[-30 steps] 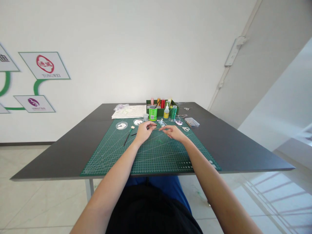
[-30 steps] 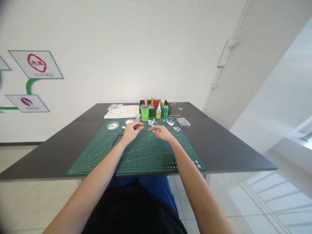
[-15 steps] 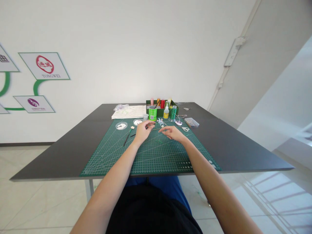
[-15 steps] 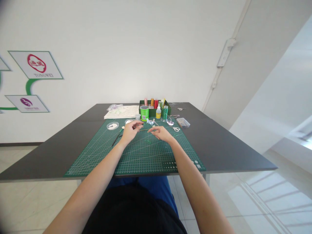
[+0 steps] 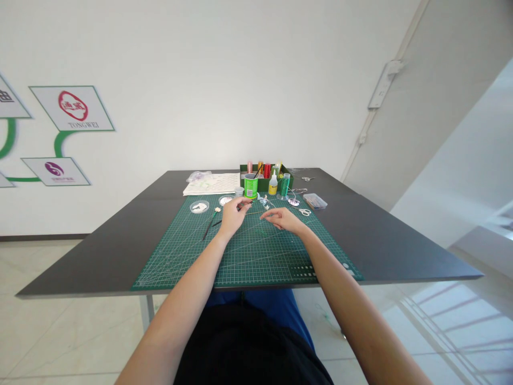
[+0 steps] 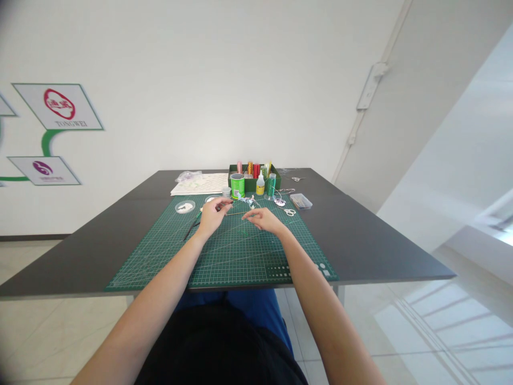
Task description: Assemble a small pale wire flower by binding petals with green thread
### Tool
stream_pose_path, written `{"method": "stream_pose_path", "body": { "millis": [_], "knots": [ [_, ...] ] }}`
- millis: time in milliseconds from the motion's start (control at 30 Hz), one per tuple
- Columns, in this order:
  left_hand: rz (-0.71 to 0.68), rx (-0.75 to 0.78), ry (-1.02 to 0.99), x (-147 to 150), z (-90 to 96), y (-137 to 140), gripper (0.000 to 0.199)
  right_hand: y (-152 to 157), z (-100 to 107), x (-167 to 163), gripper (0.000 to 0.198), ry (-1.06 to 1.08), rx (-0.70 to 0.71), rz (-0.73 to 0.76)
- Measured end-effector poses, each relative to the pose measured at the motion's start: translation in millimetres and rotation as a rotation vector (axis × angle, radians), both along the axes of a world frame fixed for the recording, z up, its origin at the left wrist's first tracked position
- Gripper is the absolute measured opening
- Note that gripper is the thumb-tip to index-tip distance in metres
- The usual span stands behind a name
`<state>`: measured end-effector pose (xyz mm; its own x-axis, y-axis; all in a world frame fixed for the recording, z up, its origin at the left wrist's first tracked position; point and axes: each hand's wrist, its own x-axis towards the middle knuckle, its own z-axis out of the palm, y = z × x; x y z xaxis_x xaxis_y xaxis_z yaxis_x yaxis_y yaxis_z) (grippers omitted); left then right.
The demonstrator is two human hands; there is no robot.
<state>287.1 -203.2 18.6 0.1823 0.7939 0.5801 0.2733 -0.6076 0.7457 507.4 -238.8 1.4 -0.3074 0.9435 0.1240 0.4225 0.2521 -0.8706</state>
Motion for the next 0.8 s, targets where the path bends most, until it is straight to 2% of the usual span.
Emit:
{"method": "stream_pose_path", "body": {
  "millis": [800],
  "knots": [
    [0.13,0.0,0.006,-5.7,1.1,5.3,0.017,-4.5,2.9,-1.0,0.043,-0.031,-0.057,0.043]
  ]
}}
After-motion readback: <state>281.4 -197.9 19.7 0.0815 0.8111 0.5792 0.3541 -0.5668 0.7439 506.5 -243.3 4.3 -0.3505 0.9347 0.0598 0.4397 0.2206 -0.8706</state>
